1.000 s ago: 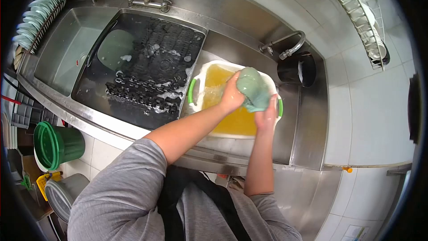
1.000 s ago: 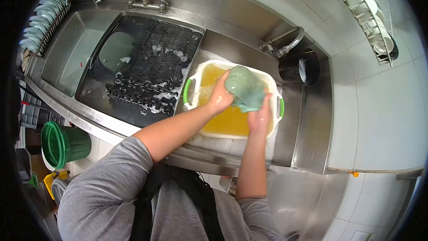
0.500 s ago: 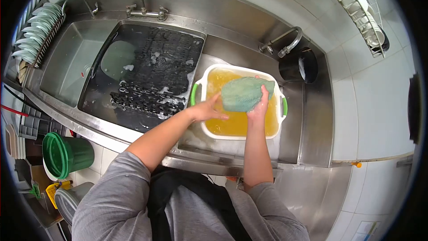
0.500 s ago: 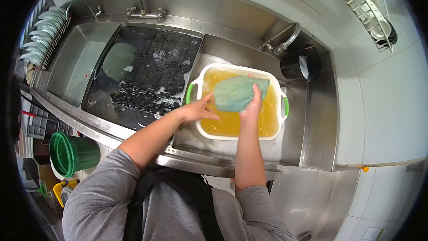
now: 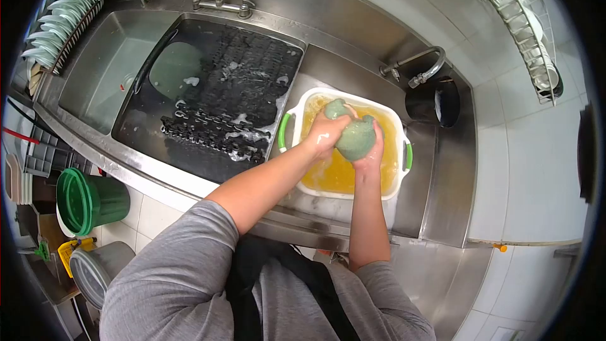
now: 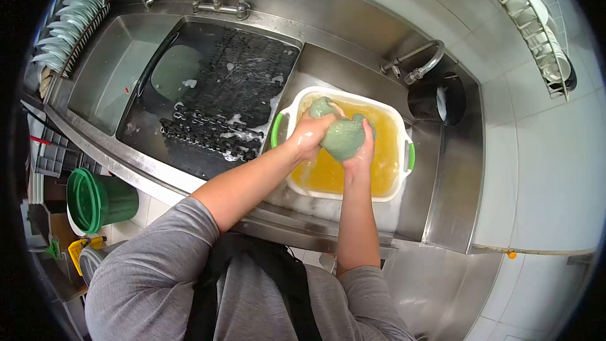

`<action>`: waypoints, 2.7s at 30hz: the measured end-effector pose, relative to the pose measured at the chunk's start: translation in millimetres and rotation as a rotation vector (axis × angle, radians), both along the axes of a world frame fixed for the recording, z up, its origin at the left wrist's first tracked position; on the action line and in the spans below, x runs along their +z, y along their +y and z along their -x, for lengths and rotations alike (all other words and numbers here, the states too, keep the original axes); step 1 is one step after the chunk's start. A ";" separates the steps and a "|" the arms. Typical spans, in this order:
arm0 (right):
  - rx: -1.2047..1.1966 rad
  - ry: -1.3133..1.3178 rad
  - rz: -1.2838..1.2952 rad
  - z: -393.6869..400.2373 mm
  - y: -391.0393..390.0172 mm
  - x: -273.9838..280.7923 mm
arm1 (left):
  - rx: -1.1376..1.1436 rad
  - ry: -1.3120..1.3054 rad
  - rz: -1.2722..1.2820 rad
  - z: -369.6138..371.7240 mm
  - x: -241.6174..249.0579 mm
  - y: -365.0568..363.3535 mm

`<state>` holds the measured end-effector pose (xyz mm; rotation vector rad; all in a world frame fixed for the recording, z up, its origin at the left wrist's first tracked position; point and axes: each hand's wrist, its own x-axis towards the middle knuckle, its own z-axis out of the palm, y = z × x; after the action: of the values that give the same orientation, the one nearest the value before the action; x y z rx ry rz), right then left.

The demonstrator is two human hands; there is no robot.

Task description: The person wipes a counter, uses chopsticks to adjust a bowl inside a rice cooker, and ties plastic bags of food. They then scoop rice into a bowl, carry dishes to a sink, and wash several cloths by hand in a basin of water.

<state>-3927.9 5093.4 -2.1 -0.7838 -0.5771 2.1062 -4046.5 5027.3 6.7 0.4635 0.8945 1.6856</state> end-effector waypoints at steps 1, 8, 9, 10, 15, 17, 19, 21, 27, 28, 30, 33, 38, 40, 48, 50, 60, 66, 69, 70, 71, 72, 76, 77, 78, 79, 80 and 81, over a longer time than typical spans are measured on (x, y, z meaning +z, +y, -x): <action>-0.006 0.000 -0.001 0.1 1.2 -2.6 | -0.006 0.000 -0.001 -4.0 7.1 -2.4; 0.007 0.291 0.062 -3.6 -3.6 -8.9 | -0.034 0.392 -0.339 -8.8 28.9 -10.1; -0.075 0.239 0.038 -4.5 1.6 -4.0 | -0.020 0.233 -0.301 -6.2 23.8 -10.9; -0.075 0.241 0.036 -10.8 9.3 -0.8 | -0.020 0.235 -0.303 -3.2 17.9 -12.0; 0.148 -0.075 -0.476 -24.8 10.3 20.1 | -0.392 -0.449 0.152 15.0 -14.8 -32.9; 0.188 -0.082 -0.546 -16.9 -7.5 30.3 | -0.477 -0.579 0.102 19.3 -7.1 -34.9; 0.224 -0.093 -0.599 -14.3 -16.6 31.3 | -0.563 -0.720 0.064 17.1 -0.4 -39.2; 0.144 -0.079 -0.471 -14.1 -16.4 31.5 | -0.330 -0.334 0.058 2.6 8.9 -29.1; 0.052 -0.092 -0.214 -17.2 -10.9 5.4 | 0.145 0.913 -0.062 -1.6 19.6 -22.8; 0.053 -0.092 -0.213 -15.6 -9.8 -2.9 | 0.145 0.914 -0.060 -2.5 22.1 -22.5; 0.131 0.012 0.096 -12.4 -7.8 -25.8 | 0.313 1.294 -0.239 -9.4 26.7 -20.6; 0.151 -0.225 -0.054 -26.5 -6.5 -54.2 | 0.140 1.547 -0.424 -14.9 17.3 -24.8; 0.764 -0.661 -0.140 -2.5 32.0 -18.9 | -0.096 1.737 -0.747 -38.1 -7.8 -37.2; 0.854 -0.759 -0.245 13.7 19.7 -2.2 | -0.091 1.863 -0.848 -50.7 -9.3 -38.8; 1.030 -1.255 -0.966 36.1 -27.1 -3.9 | -0.474 2.220 -0.783 -68.4 -43.9 -63.0; 0.973 -1.407 -1.305 45.2 -34.0 -30.9 | -0.531 2.229 -0.688 -61.9 -63.1 -67.6; 0.433 -1.179 -0.839 73.6 -146.0 40.1 | -0.507 2.043 -1.188 36.2 -16.4 -168.4; -0.058 0.057 0.036 74.6 -222.3 63.2 | 0.436 0.974 -0.194 116.9 35.6 -261.5; -0.008 0.153 -0.099 123.9 -270.5 71.0 | 0.024 -0.235 0.043 148.2 39.3 -296.5; 0.149 0.205 -0.193 135.9 -285.5 78.8 | 0.045 -0.348 -0.029 160.3 43.8 -311.3; 0.227 0.218 -0.176 149.1 -297.0 83.5 | 0.075 -0.454 -0.111 170.6 48.3 -326.4; 0.301 0.231 -0.357 163.0 -307.4 87.4 | 0.210 -0.454 -0.140 187.1 28.4 -336.3; 0.640 0.136 -0.902 210.9 -349.9 93.7 | 0.495 -0.429 -0.216 218.7 43.3 -427.2; 0.728 0.089 -1.010 222.8 -362.9 95.1 | 0.627 -0.459 -0.159 220.7 43.7 -449.2; 0.869 0.164 -1.013 233.4 -377.1 93.7 | 0.717 -0.471 -0.191 219.2 41.1 -474.2; 0.994 0.179 -0.950 242.4 -395.5 91.6 | 0.800 -0.482 -0.224 214.9 37.6 -503.0; 1.113 0.182 -0.890 252.8 -418.3 88.9 | 0.921 -0.508 -0.222 208.1 41.4 -534.1; 1.279 0.171 -0.755 261.5 -438.7 77.4 | 1.059 -0.487 -0.259 201.6 29.9 -557.8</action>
<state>-4189.4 4654.7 75.3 0.3525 -1.9773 2.5884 -4248.1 4469.6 36.6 -0.3483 0.5594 2.7286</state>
